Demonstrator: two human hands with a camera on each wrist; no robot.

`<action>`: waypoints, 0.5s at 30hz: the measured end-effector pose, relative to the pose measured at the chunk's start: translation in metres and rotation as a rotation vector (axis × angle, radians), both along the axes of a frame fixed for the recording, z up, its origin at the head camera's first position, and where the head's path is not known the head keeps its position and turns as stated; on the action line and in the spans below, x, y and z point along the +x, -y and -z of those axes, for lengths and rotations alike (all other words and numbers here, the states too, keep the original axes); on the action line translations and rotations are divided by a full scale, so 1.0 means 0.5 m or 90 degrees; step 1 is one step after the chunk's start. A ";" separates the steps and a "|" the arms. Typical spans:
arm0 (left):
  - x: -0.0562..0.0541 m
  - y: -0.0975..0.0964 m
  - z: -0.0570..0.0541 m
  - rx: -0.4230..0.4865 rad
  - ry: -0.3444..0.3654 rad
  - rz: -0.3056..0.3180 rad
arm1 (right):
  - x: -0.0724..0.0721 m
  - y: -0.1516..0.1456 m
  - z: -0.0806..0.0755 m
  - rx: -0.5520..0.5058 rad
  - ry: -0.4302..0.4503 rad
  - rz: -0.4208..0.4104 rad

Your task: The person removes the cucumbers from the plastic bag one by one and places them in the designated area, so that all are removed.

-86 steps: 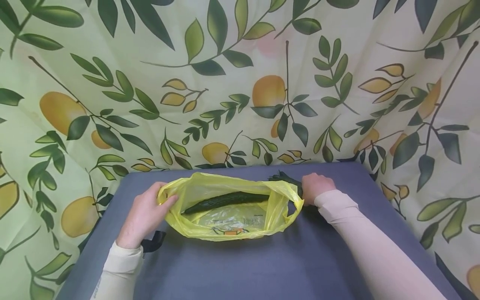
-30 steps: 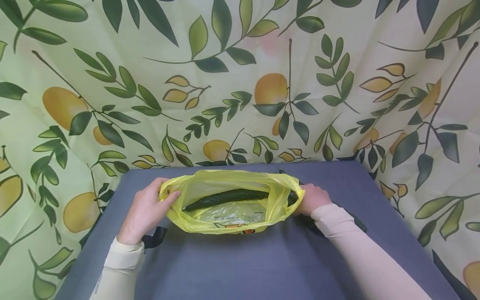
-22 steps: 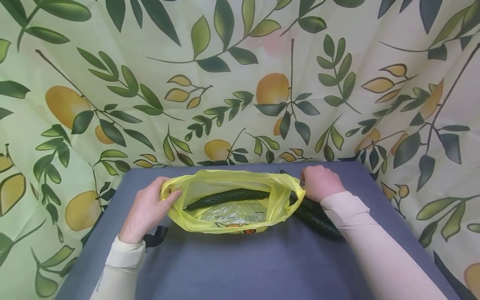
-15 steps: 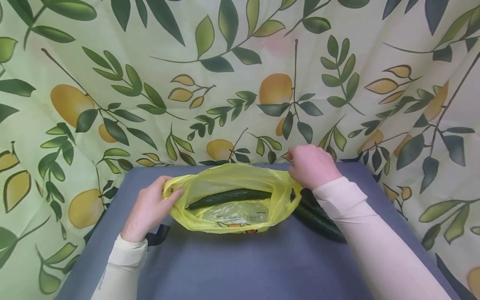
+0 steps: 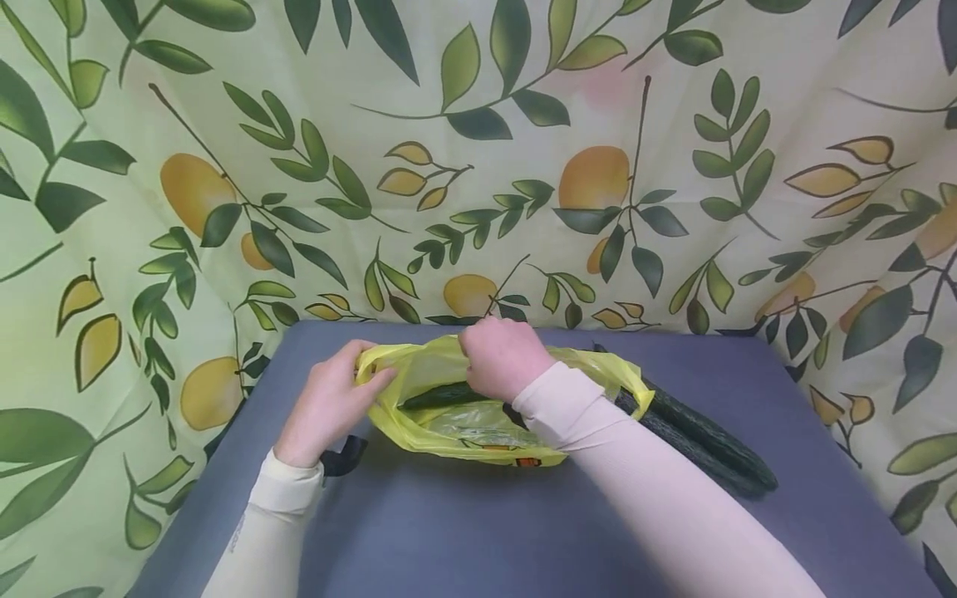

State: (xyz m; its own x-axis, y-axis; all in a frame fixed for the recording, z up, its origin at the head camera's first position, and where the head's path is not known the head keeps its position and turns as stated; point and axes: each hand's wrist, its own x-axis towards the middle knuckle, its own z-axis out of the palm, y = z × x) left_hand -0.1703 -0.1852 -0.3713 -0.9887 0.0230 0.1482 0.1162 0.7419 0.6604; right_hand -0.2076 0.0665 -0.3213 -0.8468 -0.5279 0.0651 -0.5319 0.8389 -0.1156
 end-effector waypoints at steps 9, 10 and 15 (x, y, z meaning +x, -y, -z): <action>0.000 -0.005 0.000 0.017 -0.004 0.003 | -0.047 0.065 0.137 0.047 0.077 -0.012; 0.000 -0.005 0.000 0.017 -0.006 0.001 | -0.050 0.066 0.149 0.048 0.074 -0.010; 0.001 0.002 -0.004 0.009 -0.016 -0.003 | -0.067 0.069 0.194 0.047 0.055 -0.001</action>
State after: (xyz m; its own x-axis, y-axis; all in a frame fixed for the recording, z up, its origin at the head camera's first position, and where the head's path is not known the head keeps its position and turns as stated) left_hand -0.1697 -0.1860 -0.3694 -0.9848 0.0163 0.1727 0.1292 0.7333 0.6675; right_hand -0.2412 0.0319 -0.4181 -0.8471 -0.5293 -0.0471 -0.5234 0.8464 -0.0983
